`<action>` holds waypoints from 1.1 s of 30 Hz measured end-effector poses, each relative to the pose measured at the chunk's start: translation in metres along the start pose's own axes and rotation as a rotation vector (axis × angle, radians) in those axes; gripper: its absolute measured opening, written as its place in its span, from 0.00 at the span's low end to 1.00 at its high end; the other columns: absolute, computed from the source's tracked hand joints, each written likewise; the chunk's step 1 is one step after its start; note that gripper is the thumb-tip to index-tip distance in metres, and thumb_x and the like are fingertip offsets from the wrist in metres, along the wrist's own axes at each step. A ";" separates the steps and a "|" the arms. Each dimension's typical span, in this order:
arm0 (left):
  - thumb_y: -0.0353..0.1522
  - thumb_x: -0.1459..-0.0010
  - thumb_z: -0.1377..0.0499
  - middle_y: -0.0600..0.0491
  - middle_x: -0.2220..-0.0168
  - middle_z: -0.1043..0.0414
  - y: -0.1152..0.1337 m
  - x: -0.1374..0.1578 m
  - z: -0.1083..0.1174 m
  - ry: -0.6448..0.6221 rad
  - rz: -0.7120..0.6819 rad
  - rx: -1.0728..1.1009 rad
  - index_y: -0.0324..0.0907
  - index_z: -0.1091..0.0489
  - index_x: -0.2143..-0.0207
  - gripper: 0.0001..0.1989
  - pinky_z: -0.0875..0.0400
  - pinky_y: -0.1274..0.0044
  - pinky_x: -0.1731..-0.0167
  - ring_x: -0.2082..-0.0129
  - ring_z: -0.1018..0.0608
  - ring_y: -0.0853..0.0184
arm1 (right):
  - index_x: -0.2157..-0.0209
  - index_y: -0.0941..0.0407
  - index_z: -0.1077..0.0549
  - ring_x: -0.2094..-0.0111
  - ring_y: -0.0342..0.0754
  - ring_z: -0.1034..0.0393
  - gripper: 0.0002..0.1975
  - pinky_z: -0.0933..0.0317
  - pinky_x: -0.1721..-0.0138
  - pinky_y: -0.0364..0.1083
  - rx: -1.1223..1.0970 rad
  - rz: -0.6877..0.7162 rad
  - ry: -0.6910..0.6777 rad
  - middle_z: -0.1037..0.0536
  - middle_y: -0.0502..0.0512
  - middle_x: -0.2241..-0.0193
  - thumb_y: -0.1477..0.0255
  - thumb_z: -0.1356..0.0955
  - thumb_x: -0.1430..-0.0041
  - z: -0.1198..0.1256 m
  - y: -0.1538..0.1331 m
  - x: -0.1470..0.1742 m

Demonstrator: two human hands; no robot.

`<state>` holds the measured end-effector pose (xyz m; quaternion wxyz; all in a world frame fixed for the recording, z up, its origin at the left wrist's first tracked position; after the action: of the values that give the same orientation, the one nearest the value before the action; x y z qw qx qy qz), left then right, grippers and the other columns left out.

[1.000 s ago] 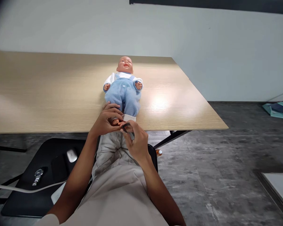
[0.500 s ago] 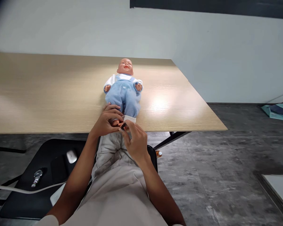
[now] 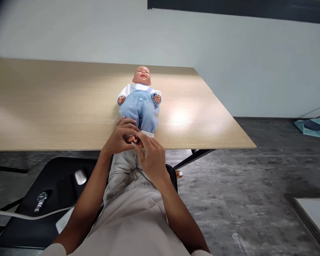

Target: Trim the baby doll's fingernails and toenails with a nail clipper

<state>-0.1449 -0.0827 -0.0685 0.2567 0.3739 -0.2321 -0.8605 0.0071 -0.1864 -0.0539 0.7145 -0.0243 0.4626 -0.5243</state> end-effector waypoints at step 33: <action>0.40 0.48 0.27 0.52 0.59 0.19 0.000 0.000 0.000 -0.020 -0.016 -0.009 0.46 0.22 0.67 0.11 0.56 0.58 0.29 0.39 0.29 0.55 | 0.47 0.50 0.28 0.49 0.53 0.22 0.18 0.25 0.47 0.54 -0.282 0.126 0.061 0.18 0.56 0.51 0.76 0.29 0.36 0.000 0.013 0.022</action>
<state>-0.1451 -0.0825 -0.0681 0.2493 0.3657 -0.2279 -0.8673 0.0169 -0.1979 -0.0748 0.7211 -0.0796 0.5537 -0.4088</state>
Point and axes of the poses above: each hand's wrist, its own x-axis away from the middle knuckle, its own z-axis out of the back of the hand, y = z × x, the point moved 2 cm from there along -x, towards the middle knuckle
